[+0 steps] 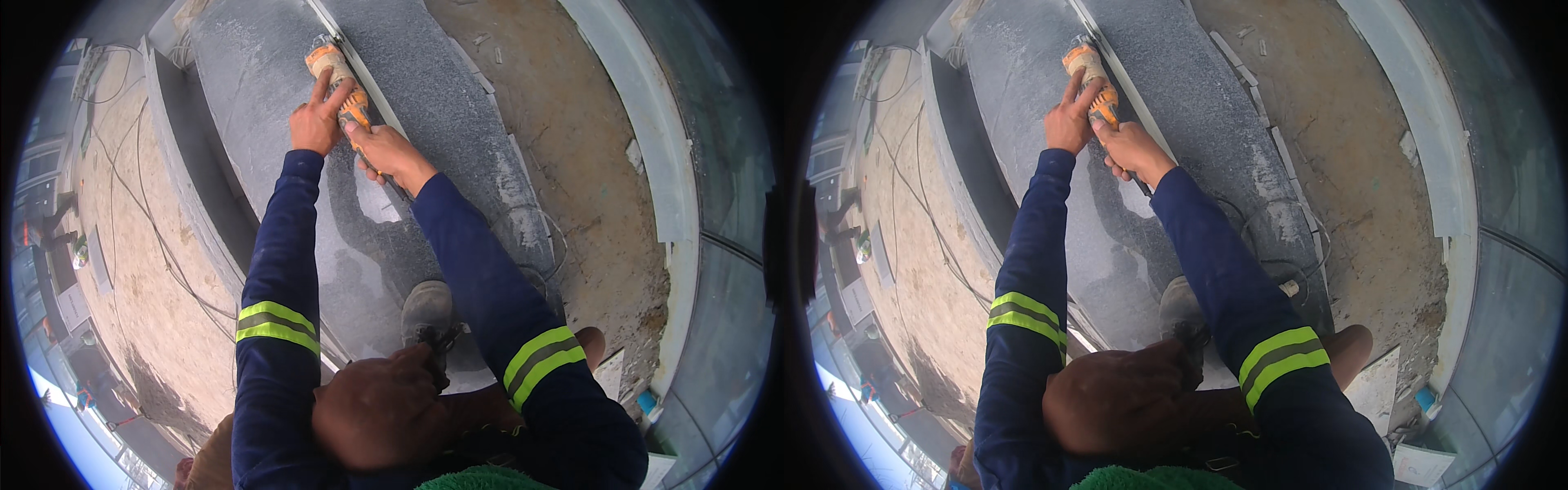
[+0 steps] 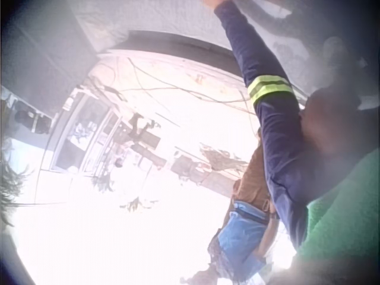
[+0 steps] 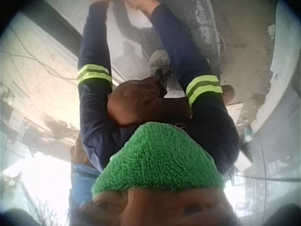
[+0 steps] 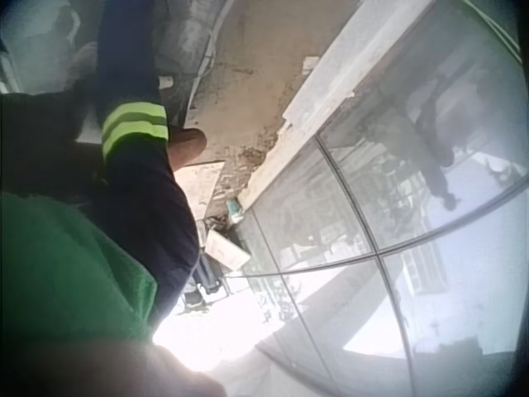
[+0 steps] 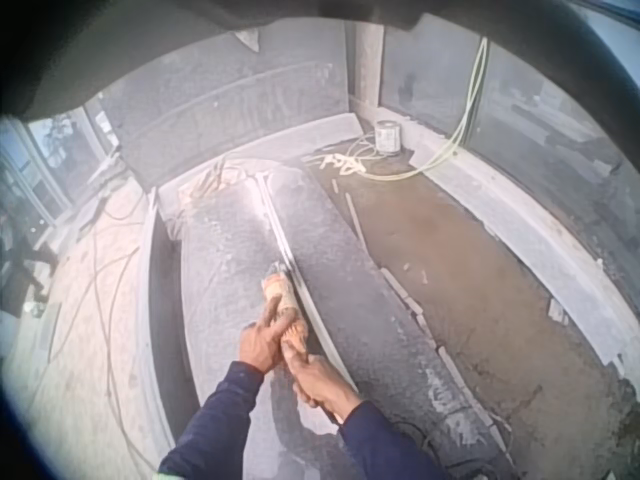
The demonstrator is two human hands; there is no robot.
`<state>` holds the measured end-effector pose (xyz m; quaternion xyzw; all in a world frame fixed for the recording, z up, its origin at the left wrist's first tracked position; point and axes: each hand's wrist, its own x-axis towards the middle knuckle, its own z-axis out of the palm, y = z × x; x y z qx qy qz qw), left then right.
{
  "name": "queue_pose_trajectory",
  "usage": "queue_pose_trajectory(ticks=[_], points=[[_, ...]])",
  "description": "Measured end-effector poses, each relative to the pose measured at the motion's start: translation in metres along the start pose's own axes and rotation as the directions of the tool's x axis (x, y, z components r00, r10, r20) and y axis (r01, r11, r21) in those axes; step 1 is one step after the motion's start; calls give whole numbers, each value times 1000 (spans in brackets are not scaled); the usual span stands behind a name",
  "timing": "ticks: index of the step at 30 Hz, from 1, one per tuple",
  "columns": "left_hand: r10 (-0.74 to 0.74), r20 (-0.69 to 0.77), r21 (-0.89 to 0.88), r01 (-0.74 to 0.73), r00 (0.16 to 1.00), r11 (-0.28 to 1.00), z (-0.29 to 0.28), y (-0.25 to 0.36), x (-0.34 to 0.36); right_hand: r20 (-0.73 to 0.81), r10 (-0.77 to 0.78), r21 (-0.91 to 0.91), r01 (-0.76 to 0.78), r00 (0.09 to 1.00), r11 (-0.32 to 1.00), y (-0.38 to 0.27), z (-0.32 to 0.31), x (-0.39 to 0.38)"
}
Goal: The person uses an angle grinder to grind the edge of a large stone slab. The person holds the tool with both hands and moves it along the slab's edge, generating dust. Other workers are visible nearby.
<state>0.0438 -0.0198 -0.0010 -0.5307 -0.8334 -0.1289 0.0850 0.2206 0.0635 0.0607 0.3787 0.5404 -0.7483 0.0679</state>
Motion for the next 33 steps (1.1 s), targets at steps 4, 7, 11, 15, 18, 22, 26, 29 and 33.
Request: queue_pose_trajectory(ticks=[4, 7, 11, 15, 18, 22, 26, 29, 33], points=[[-4, -2, 3, 4, 1000, 1000, -2, 1, -5, -8, 15, -37, -15, 1000, 999, -1, 1, -8], [3, -17, -13, -3, 1000, 1000, -6, 5, -10, -5, 13, -38, -13, 1000, 999, 2, 3, -16], [0, -16, -12, -1, 1000, 1000, -13, 12, -16, -8, 14, -46, -14, 1000, 999, 5, 2, -25], [15, -33, -16, -16, 999, 1000, -17, 16, -19, -25, 19, -85, -21, 1000, 996, 8, 3, -29], [27, -47, -20, -28, 999, 999, -18, 17, -21, -25, 15, -82, -17, 1000, 996, 11, 3, -32], [27, -33, 14, -27, 999, 1000, -19, 20, -24, -27, 18, -89, -20, 999, 996, 12, 2, -36], [29, -49, 5, -29, 998, 1000, -21, 22, -28, -18, 41, -70, -43, 999, 997, 11, 1, -43], [35, -53, -6, -35, 998, 999, -21, 24, -31, -31, 33, -51, -34, 999, 998, 10, 2, -49], [38, -62, -2, -39, 997, 999, -17, 23, -29, -10, 32, -52, -33, 999, 998, 12, 0, -45]])
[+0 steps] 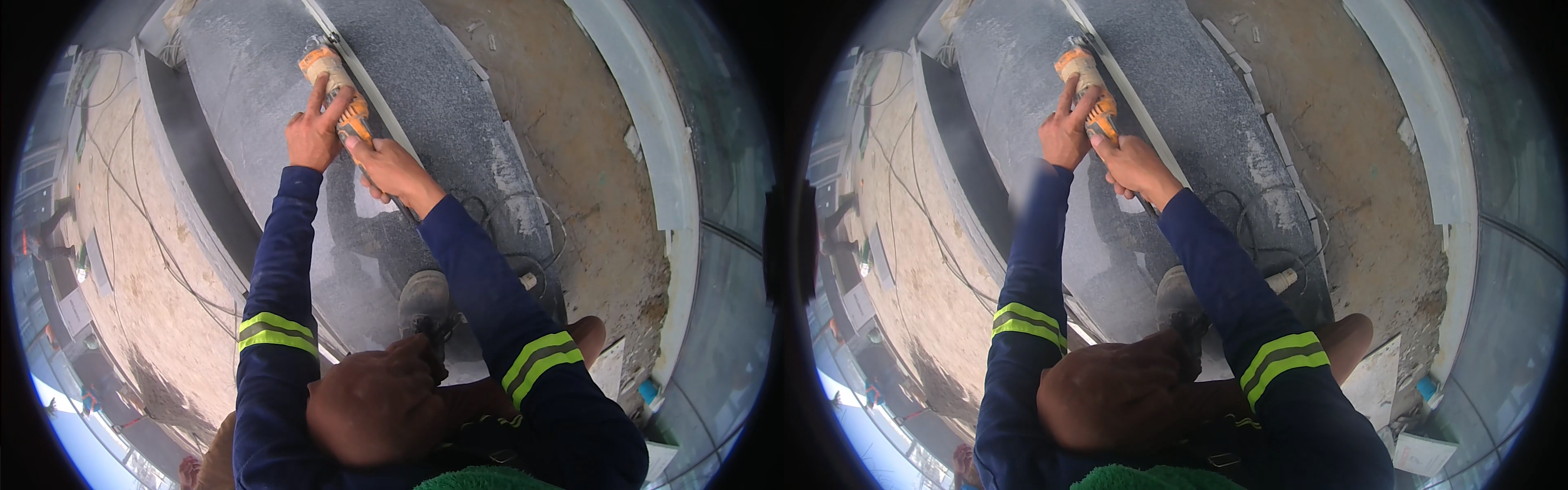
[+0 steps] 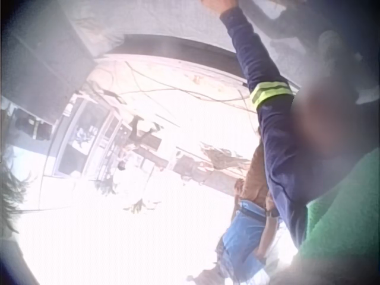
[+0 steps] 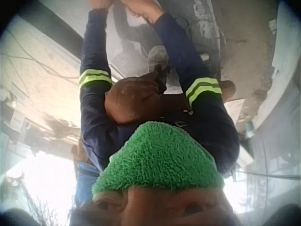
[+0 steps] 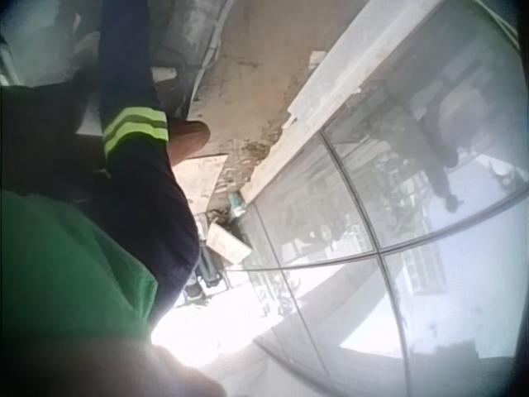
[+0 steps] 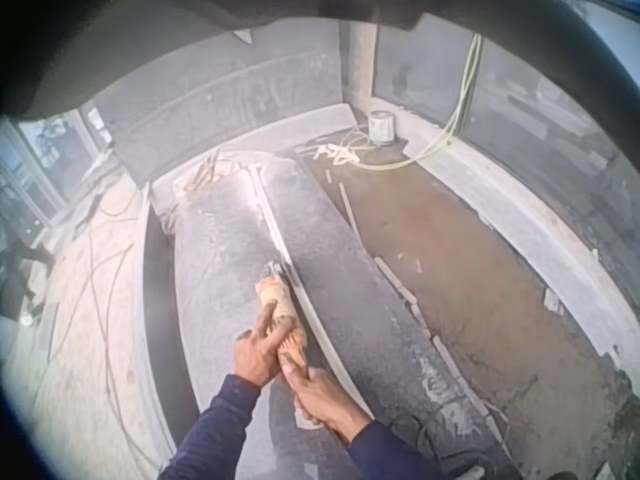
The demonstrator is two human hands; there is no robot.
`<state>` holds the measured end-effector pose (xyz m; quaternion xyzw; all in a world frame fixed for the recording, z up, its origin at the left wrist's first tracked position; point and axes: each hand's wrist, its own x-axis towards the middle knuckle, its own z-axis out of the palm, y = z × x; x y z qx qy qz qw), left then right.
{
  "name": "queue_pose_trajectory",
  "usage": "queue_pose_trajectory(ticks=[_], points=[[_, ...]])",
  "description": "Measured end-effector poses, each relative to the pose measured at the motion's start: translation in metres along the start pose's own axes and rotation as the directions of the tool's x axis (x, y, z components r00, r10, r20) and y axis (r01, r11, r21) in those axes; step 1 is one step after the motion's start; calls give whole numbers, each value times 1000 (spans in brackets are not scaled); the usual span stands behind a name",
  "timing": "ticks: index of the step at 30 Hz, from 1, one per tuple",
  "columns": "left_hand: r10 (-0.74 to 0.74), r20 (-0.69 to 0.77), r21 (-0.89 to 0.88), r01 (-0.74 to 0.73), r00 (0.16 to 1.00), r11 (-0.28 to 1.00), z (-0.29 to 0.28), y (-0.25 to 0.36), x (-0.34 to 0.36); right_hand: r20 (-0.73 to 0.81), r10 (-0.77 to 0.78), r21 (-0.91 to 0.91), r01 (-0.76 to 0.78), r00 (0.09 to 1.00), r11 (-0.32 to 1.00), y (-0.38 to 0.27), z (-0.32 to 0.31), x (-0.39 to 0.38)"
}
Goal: The person uses an angle grinder to grind the edge of a large stone slab. The person holds the tool with both hands and moves it along the slab's edge, generating dust. Other workers are visible nearby.
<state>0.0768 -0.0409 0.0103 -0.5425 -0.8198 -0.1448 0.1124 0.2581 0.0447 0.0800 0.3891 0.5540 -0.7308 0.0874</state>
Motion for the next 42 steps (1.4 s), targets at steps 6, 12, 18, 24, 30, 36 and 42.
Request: queue_pose_trajectory(ticks=[6, 12, 18, 24, 30, 36, 42], points=[[-24, 30, 19, 23, 999, 1000, 10, -13, 14, 10, -23, 21, 23, 1000, 1000, -6, 1, 26], [-16, 52, 30, 15, 998, 999, 16, -26, 27, 30, -48, 82, 46, 998, 996, -11, -1, 44], [-34, 67, 29, 32, 997, 999, 12, -17, 21, 24, -37, 67, 35, 999, 997, -8, -2, 34], [-22, 37, 18, 22, 999, 1000, 1, -8, 8, 9, -6, -4, 6, 1000, 1000, -4, 1, 13], [-4, 32, 8, 3, 999, 1000, -4, 1, 2, -5, -15, -27, 15, 1000, 1000, 0, 0, 0], [8, 19, -12, -8, 1000, 1000, -9, 7, -3, 1, -22, -6, 22, 1000, 1000, 4, 0, -7], [19, 4, -28, -19, 1000, 999, -7, 6, -4, -16, -4, -7, 4, 1000, 1000, 7, 2, -6]])
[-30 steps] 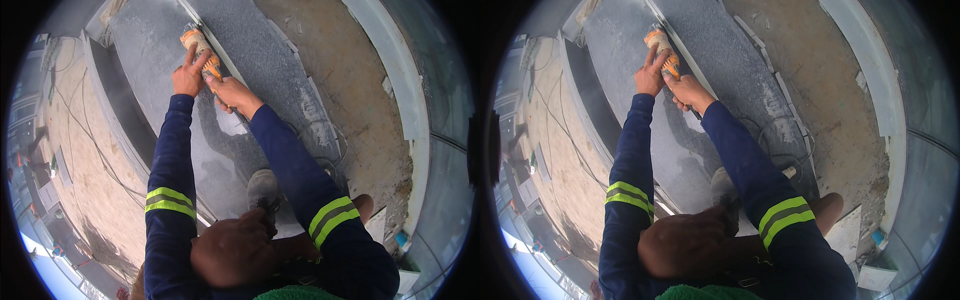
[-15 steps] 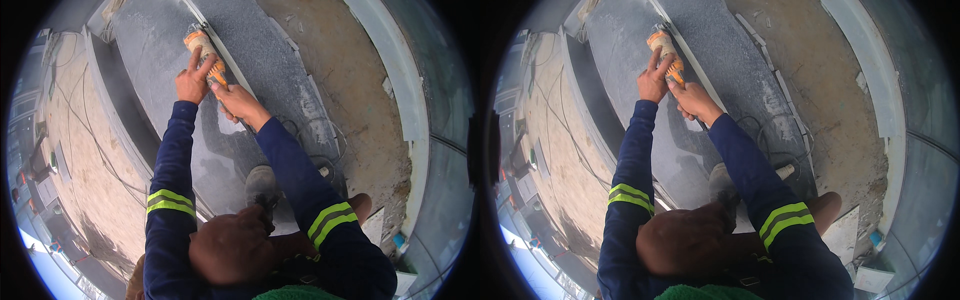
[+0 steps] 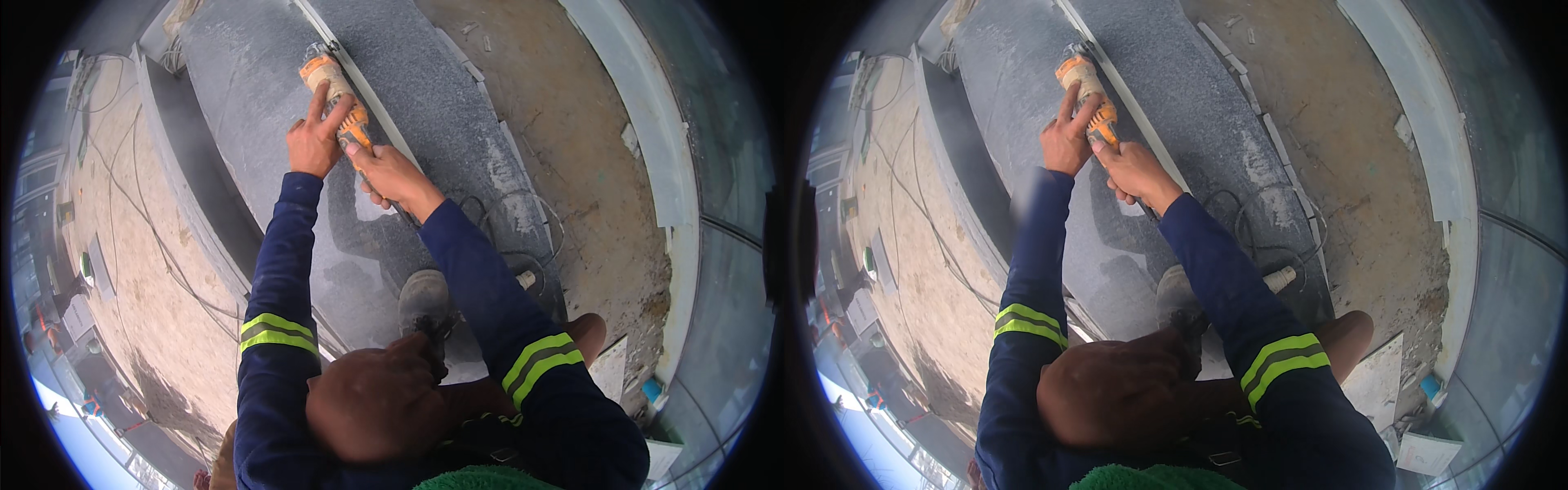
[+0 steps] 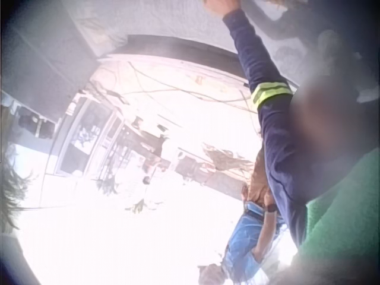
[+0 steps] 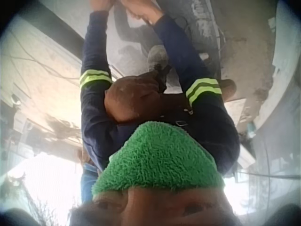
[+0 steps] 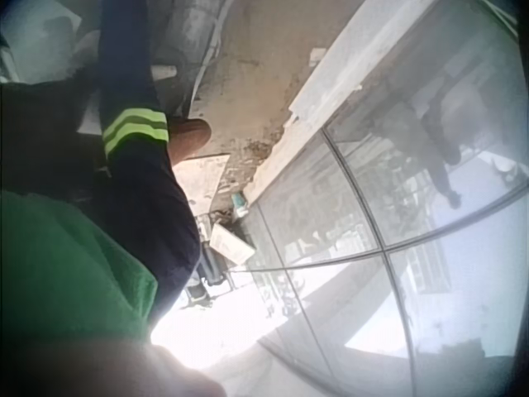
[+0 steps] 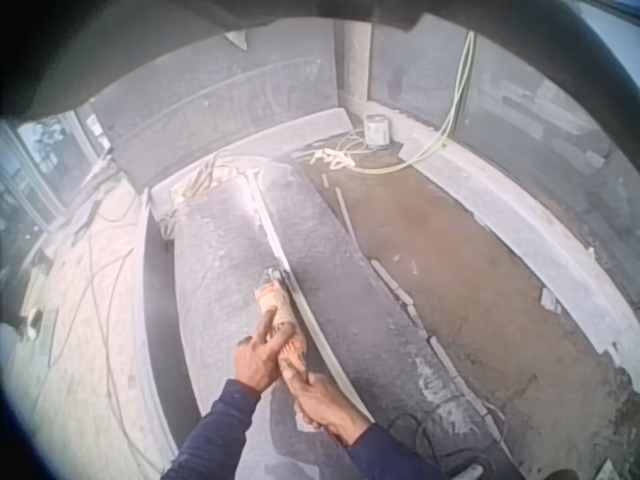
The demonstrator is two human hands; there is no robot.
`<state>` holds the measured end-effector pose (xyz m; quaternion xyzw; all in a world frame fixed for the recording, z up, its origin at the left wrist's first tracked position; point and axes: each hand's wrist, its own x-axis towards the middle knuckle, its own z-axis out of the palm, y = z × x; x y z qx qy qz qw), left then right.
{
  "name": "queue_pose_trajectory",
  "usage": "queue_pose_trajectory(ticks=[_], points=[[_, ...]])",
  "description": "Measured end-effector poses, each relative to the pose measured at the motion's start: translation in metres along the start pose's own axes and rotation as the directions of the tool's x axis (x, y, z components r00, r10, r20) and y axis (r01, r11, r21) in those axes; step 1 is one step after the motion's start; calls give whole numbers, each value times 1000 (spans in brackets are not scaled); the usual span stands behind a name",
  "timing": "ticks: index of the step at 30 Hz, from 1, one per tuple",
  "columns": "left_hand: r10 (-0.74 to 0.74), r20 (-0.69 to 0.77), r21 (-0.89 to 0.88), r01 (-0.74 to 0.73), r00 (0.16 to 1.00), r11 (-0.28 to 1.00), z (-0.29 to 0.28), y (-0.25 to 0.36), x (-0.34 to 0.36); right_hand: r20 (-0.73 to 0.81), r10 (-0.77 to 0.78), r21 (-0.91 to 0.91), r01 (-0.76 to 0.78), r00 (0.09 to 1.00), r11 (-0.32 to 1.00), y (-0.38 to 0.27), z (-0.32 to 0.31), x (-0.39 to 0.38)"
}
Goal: The person uses an angle grinder to grind the edge of a large stone slab. The person holds the tool with both hands and moves it along the slab's edge, generating dust. Other workers are visible nearby.
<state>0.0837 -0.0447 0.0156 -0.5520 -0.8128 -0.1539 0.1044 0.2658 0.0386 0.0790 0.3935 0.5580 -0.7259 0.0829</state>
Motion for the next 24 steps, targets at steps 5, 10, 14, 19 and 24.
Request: queue_pose_trajectory(ticks=[5, 10, 14, 19, 24], points=[[-33, 48, 45, 30, 998, 999, 3, -10, 10, 20, -5, -1, 5, 1000, 1000, -10, 0, 15], [-43, 54, 37, 41, 998, 998, 16, -21, 23, 21, -20, 73, 19, 1000, 997, -17, -3, 37], [-43, 56, 49, 40, 998, 998, 22, -25, 26, 50, -43, 88, 38, 998, 995, -13, -5, 45], [-38, 47, 46, 36, 998, 998, 17, -17, 16, 28, 6, 6, -6, 1000, 1000, -8, -3, 32], [-34, 26, 31, 33, 999, 999, 7, -2, 1, 25, -2, 6, 1, 1000, 1000, 0, -2, 7]])
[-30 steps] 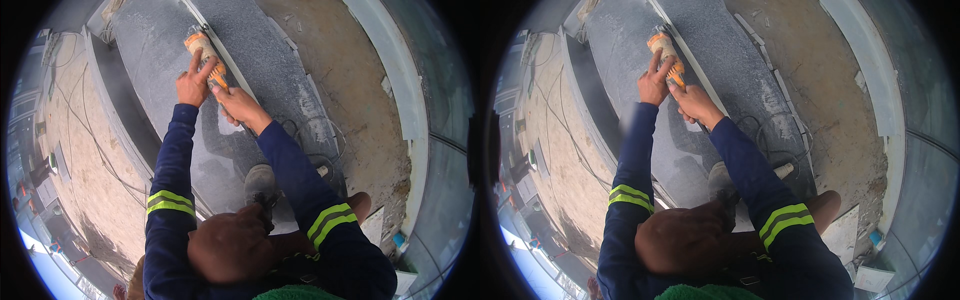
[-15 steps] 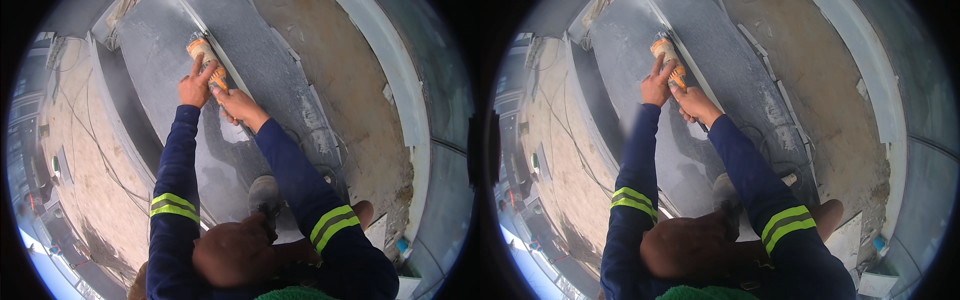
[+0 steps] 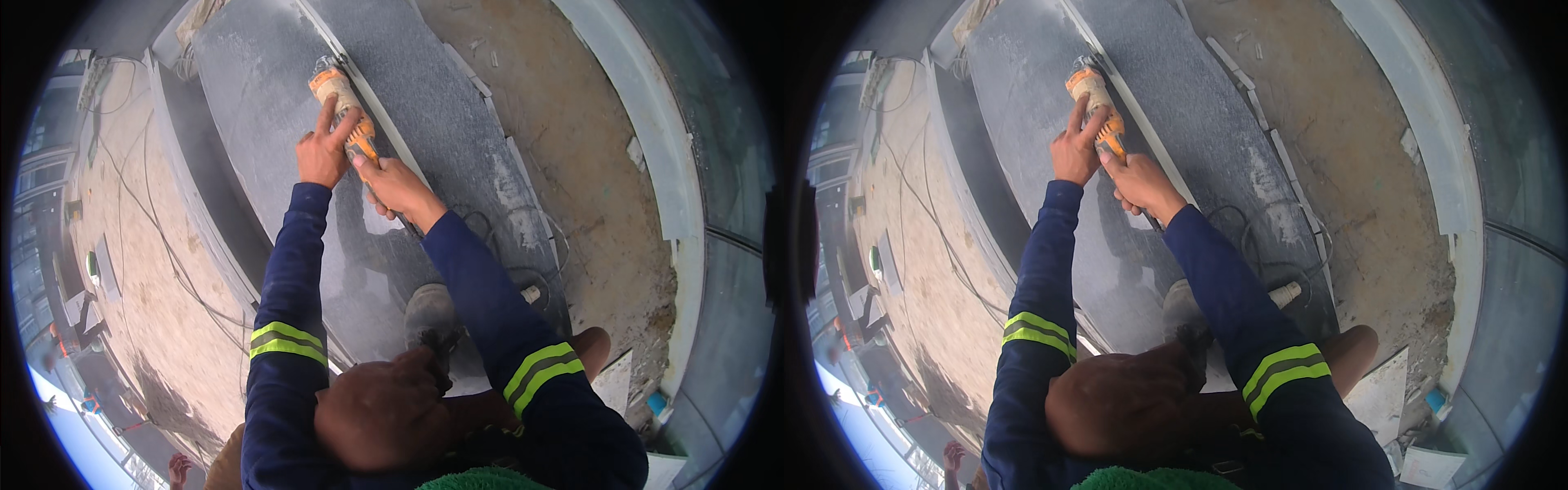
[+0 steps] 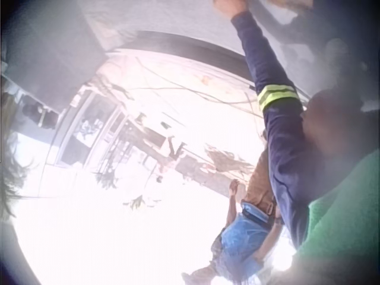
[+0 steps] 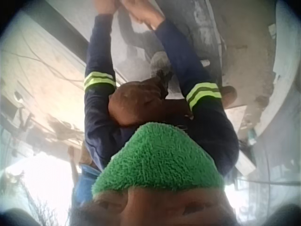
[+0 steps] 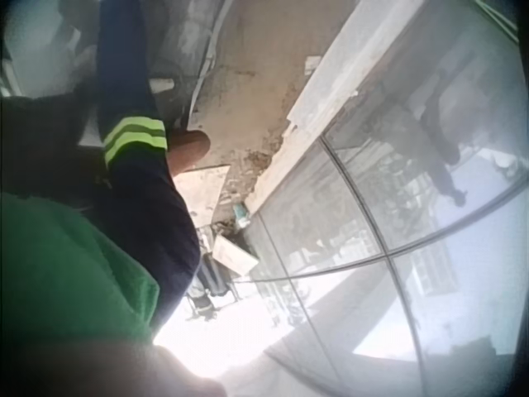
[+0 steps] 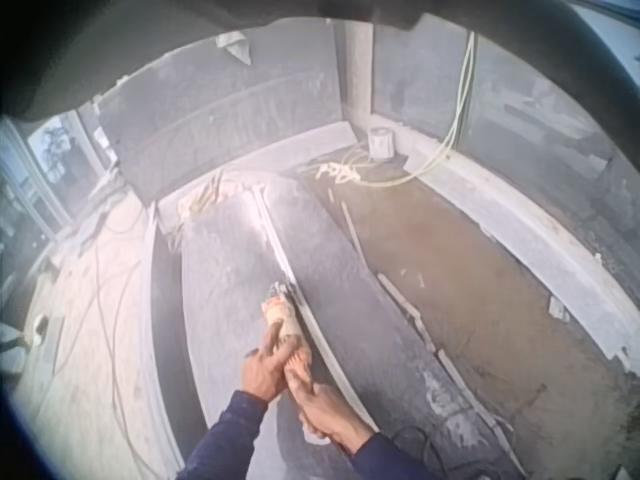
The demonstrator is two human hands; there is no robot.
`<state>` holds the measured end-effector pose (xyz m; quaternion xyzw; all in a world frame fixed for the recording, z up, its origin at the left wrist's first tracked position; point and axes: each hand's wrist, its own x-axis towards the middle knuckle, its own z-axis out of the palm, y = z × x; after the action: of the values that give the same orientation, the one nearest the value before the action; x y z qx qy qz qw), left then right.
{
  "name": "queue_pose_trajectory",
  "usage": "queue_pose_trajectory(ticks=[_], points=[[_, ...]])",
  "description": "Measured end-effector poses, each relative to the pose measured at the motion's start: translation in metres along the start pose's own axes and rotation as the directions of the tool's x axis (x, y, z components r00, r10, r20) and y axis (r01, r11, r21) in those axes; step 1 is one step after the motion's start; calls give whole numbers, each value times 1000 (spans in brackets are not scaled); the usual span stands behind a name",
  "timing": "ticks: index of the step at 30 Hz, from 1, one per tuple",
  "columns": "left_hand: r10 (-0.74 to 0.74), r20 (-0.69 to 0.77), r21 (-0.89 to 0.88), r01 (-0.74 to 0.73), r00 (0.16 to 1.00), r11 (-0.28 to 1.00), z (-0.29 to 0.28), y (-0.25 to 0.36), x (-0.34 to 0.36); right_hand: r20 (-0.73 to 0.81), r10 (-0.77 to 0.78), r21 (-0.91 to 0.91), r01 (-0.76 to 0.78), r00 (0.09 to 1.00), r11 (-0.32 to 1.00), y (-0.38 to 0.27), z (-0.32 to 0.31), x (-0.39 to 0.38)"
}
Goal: The person uses an angle grinder to grind the edge of a large stone slab. The person holds the tool with both hands and moves it along the slab's edge, generating dust. Other workers are visible nearby.
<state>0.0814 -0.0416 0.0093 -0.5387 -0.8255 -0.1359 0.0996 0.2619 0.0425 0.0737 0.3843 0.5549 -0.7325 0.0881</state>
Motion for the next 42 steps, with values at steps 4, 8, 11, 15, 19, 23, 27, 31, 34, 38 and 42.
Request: queue_pose_trajectory(ticks=[4, 8, 11, 15, 19, 23, 27, 31, 34, 38, 42], points=[[10, -11, 8, -10, 1000, 1000, -5, 8, -9, 5, 13, -14, -13, 1000, 1000, 3, -1, -14], [45, -50, 6, -45, 998, 999, -9, 10, -13, -3, 21, -4, -21, 1000, 1000, 6, 1, -21], [39, -42, 5, -39, 998, 999, -9, 12, -16, -21, 29, -18, -29, 999, 999, 9, 2, -24], [31, -13, 18, -31, 999, 999, -10, 9, -11, 1, 23, -11, -23, 1000, 1000, 7, 0, -18], [18, -17, 18, -18, 1000, 1000, -3, 2, -1, -3, -4, 0, 4, 1000, 1000, -1, 0, -6], [0, 15, 10, 0, 1000, 1000, 5, -10, 12, -18, -8, 37, 9, 1000, 999, -12, -1, 11], [0, 20, 0, 0, 1000, 1000, 14, -25, 26, 25, -45, 51, 44, 999, 998, -16, -2, 32], [-6, 69, 13, 5, 998, 1000, 13, -24, 25, 12, -30, 57, 29, 999, 998, -16, -4, 32], [3, 47, 5, -3, 999, 1000, 8, -20, 19, 4, -8, 52, 8, 1000, 999, -14, 0, 23], [-8, 55, 3, 8, 998, 1000, -1, -4, 8, -12, 0, 8, 0, 1000, 1000, -5, 0, 8], [-3, 38, 19, 2, 999, 1000, -4, 3, -4, 19, 24, -26, -23, 1000, 999, 5, -4, -1]])
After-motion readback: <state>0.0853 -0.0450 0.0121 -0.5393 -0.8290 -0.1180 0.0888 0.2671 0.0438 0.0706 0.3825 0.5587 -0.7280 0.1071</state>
